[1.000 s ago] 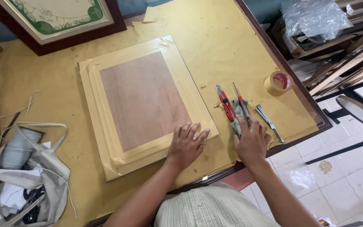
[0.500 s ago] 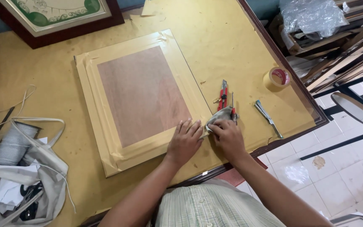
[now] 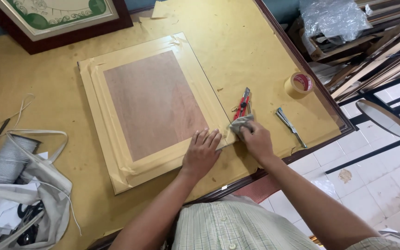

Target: Attaching a hanging wire to the back of a picture frame using screws and a screwdriver.

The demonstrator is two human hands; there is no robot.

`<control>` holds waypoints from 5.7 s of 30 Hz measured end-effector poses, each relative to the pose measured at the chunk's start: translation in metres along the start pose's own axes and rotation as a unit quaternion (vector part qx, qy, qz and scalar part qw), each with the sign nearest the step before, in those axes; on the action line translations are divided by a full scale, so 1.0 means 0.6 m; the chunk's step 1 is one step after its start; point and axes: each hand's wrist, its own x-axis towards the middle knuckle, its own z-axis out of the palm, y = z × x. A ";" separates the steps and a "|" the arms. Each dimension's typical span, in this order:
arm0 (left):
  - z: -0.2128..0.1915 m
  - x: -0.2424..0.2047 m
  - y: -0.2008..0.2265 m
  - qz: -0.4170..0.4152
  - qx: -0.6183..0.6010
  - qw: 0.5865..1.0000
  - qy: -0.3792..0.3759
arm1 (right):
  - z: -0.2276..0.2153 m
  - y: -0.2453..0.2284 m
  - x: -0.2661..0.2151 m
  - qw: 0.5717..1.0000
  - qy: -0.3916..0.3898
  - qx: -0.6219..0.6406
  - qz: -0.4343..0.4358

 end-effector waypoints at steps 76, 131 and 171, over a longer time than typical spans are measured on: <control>0.084 0.484 0.352 -0.422 -0.462 0.739 -0.252 | -0.429 0.379 0.304 0.793 -0.018 0.511 0.330; -0.136 0.023 0.038 -0.284 -0.193 0.879 -0.332 | -0.025 -0.063 0.032 0.943 -0.129 -0.269 -0.147; -0.052 0.145 0.050 -0.277 -0.001 0.850 -0.447 | -0.015 -0.056 0.115 0.973 -0.050 0.105 -0.201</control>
